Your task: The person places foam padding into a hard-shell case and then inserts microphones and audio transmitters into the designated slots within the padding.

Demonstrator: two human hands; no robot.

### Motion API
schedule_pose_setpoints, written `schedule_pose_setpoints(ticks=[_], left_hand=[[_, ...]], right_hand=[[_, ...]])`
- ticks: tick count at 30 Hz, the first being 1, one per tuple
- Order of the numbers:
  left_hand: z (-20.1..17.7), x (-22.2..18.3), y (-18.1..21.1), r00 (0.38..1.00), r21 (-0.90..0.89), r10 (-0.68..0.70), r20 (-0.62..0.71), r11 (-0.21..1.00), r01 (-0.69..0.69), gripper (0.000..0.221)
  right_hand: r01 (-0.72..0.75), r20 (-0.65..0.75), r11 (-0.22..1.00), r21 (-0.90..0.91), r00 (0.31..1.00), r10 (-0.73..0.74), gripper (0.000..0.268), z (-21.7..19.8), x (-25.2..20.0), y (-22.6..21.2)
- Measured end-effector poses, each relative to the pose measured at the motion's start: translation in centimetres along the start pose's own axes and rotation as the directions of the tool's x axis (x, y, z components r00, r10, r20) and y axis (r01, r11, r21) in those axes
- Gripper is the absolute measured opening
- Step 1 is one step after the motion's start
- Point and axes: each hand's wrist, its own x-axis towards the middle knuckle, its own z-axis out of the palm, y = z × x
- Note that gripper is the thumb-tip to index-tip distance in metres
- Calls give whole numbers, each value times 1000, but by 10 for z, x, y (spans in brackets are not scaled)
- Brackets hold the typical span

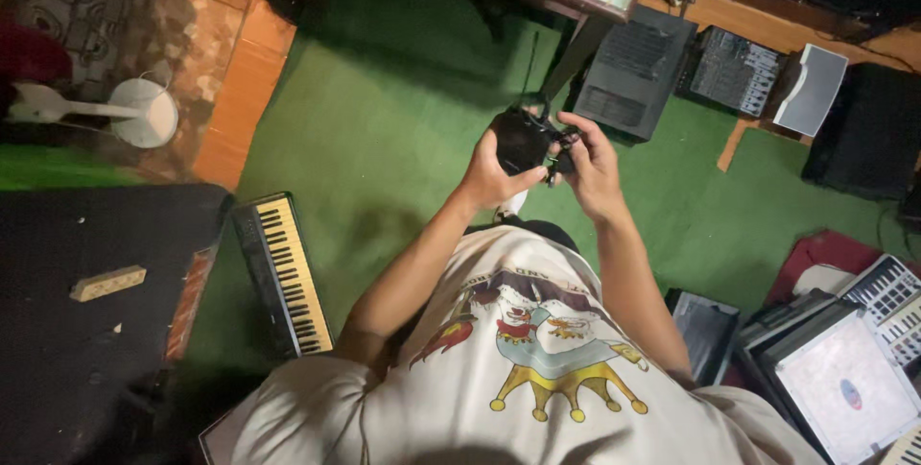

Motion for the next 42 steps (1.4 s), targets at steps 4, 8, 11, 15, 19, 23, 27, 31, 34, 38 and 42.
schedule_pose_setpoints(ticks=[4,8,11,15,19,23,27,31,34,38,42], left_hand=[[17,32,-16,996,176,75,-56,982,-64,71],[24,54,-23,994,133,9,-111,991,6,62],[26,67,-26,991,111,-54,-126,992,68,60],[13,88,-31,977,214,-50,-207,972,95,60],[-13,107,-40,978,99,-14,-208,994,35,59],[-53,130,-42,977,33,-89,-192,995,97,60],[-114,164,-43,993,19,-54,-104,998,57,71],[-191,203,-42,995,23,-98,-32,995,99,71],[-240,221,-41,985,82,-165,-54,982,169,69],[-290,235,-33,976,-59,-220,6,974,220,69],[-322,255,-33,975,254,-215,-49,942,220,65]], right_hand=[[116,-120,980,159,988,-97,30,-19,32,5],[66,-77,954,292,996,-45,38,-27,48,-10],[38,-14,967,250,999,-36,42,-25,55,-24],[35,29,999,35,999,-36,45,-14,78,-34],[60,57,991,-122,997,-53,49,4,111,-32],[50,64,991,-122,997,-43,53,30,154,-29],[144,65,947,-287,989,-130,50,62,211,-23],[121,15,978,-169,993,-120,50,104,279,-11],[95,-11,983,-157,995,-98,49,132,312,1],[13,-52,994,-107,998,-18,50,165,349,17],[-12,-69,991,-132,998,3,52,178,374,25]])
